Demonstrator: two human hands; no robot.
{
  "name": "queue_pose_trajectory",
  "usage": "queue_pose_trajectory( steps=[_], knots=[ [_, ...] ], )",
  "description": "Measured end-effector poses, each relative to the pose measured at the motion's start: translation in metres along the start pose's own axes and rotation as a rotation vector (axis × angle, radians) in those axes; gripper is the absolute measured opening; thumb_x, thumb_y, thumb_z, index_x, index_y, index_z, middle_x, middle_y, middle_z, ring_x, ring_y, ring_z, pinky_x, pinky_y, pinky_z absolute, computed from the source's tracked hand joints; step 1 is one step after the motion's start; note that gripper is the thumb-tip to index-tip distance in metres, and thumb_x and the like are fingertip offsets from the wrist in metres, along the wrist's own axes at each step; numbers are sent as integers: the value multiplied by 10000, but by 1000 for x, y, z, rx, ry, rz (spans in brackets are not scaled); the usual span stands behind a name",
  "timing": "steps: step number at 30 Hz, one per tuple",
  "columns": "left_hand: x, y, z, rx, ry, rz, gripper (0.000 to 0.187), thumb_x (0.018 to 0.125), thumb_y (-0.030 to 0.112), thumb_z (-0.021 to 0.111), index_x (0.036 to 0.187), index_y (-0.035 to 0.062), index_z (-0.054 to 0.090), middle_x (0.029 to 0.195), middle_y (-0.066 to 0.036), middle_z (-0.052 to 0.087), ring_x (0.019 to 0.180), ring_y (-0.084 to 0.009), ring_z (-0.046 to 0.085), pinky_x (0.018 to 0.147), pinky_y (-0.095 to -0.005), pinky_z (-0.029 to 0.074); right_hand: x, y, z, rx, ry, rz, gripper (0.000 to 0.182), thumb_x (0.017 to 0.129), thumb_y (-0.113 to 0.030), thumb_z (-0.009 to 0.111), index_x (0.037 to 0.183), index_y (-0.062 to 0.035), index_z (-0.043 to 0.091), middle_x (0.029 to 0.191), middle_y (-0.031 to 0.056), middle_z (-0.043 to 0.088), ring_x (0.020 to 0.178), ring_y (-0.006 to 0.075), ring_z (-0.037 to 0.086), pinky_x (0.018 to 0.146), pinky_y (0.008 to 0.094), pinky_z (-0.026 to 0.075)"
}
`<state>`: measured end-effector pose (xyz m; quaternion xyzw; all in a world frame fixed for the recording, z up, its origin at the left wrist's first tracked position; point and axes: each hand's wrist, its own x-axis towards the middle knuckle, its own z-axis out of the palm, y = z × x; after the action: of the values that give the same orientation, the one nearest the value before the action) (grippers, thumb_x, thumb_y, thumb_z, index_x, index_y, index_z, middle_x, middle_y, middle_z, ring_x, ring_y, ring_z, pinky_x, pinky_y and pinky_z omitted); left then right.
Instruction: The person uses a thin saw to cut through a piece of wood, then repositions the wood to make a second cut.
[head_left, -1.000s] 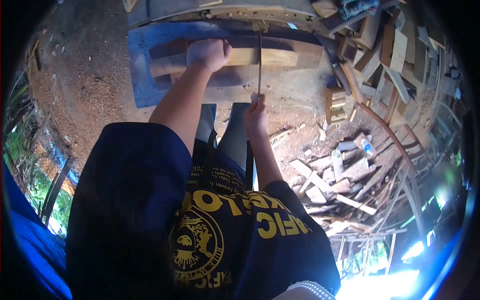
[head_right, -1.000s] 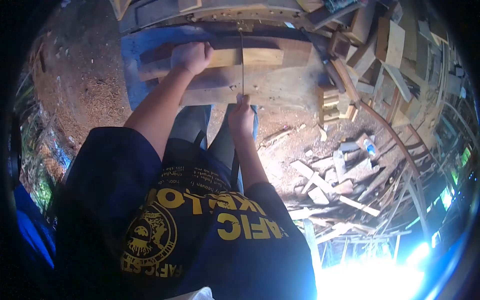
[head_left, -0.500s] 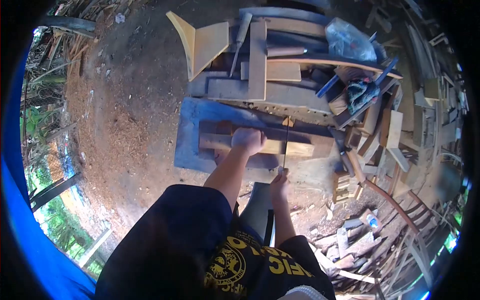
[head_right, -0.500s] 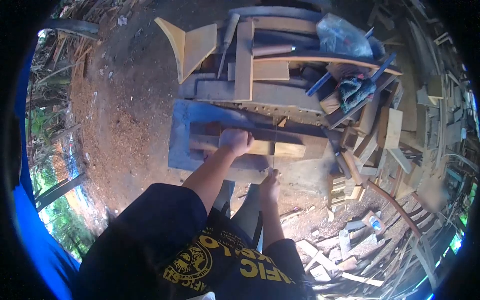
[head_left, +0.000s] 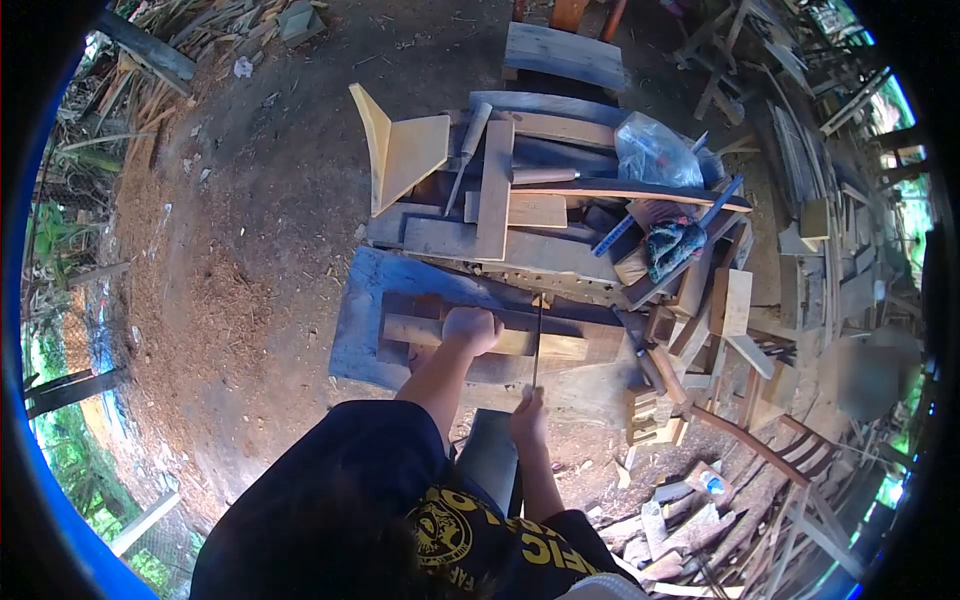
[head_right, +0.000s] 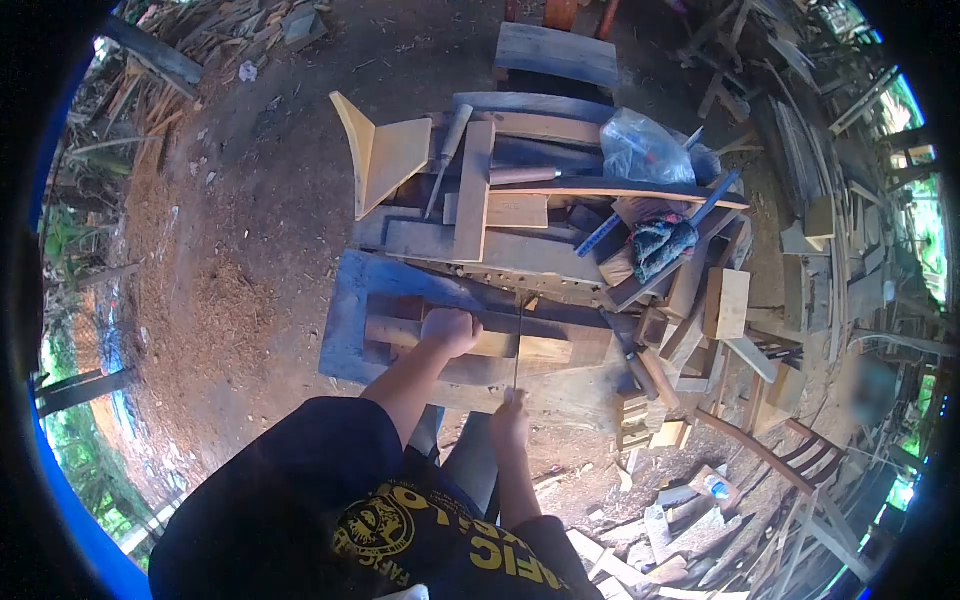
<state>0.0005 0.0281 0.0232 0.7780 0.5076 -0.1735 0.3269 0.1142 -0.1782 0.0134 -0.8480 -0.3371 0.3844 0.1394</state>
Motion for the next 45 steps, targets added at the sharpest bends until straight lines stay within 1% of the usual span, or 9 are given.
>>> queue_pose_trajectory(
  steps=[9,16,20,22,25,29,31,37,45],
  knots=[
    [0,2,-2,78,-37,23,465,904,338,347,773,79,710,826,-125,699,781,-276,682,703,-421,531,-48,25,20,-95,-131,-76,406,913,-170,406,1251,55,395,907,321,607,841,498,597,702,539,494],
    [-2,3,0,24,21,21,475,894,337,354,748,43,697,786,-154,686,759,-305,673,714,-450,524,-57,21,-17,76,-49,-1,152,907,-147,417,1024,-54,445,772,299,597,762,518,576,624,580,460],
    [-3,5,-2,74,19,17,472,892,338,356,750,45,697,786,-155,685,763,-303,674,705,-447,528,-34,55,2,22,-3,-119,151,906,-146,418,1019,-51,449,775,299,600,760,518,577,619,577,459],
    [-3,5,-1,89,9,14,471,891,341,358,751,47,698,784,-154,685,764,-301,675,700,-447,528,-33,52,11,-182,-146,-252,203,903,-146,420,1077,-47,457,798,293,614,759,505,591,632,565,475],
    [-1,3,4,91,42,31,466,894,348,354,770,70,706,800,-136,693,747,-283,678,660,-440,531,-46,28,-5,-11,-135,-8,309,930,-196,417,1186,-29,454,943,301,617,886,475,603,735,534,488],
    [-1,3,5,97,49,18,465,892,352,360,761,67,703,796,-134,693,744,-282,678,659,-440,530,-54,52,2,25,-10,-44,285,927,-182,424,1158,-25,484,948,308,611,892,482,596,740,543,482],
    [-2,2,3,112,64,33,465,892,350,361,758,65,703,796,-133,693,746,-283,678,659,-439,531,-43,44,-5,45,-39,-39,257,937,-204,419,1099,-20,499,872,312,612,829,504,587,658,559,476],
    [1,2,9,35,96,-4,478,890,363,376,718,52,696,754,-155,681,724,-304,671,680,-449,524,13,4,0,35,5,-54,216,957,-176,394,1082,-34,499,893,302,614,893,493,576,699,562,469],
    [-3,7,-1,54,61,-18,456,884,343,368,743,68,703,777,-136,691,731,-283,679,666,-434,531,-20,38,-1,77,-20,-51,200,950,-178,392,1060,-60,510,921,282,619,893,493,576,700,560,470]
  ],
)
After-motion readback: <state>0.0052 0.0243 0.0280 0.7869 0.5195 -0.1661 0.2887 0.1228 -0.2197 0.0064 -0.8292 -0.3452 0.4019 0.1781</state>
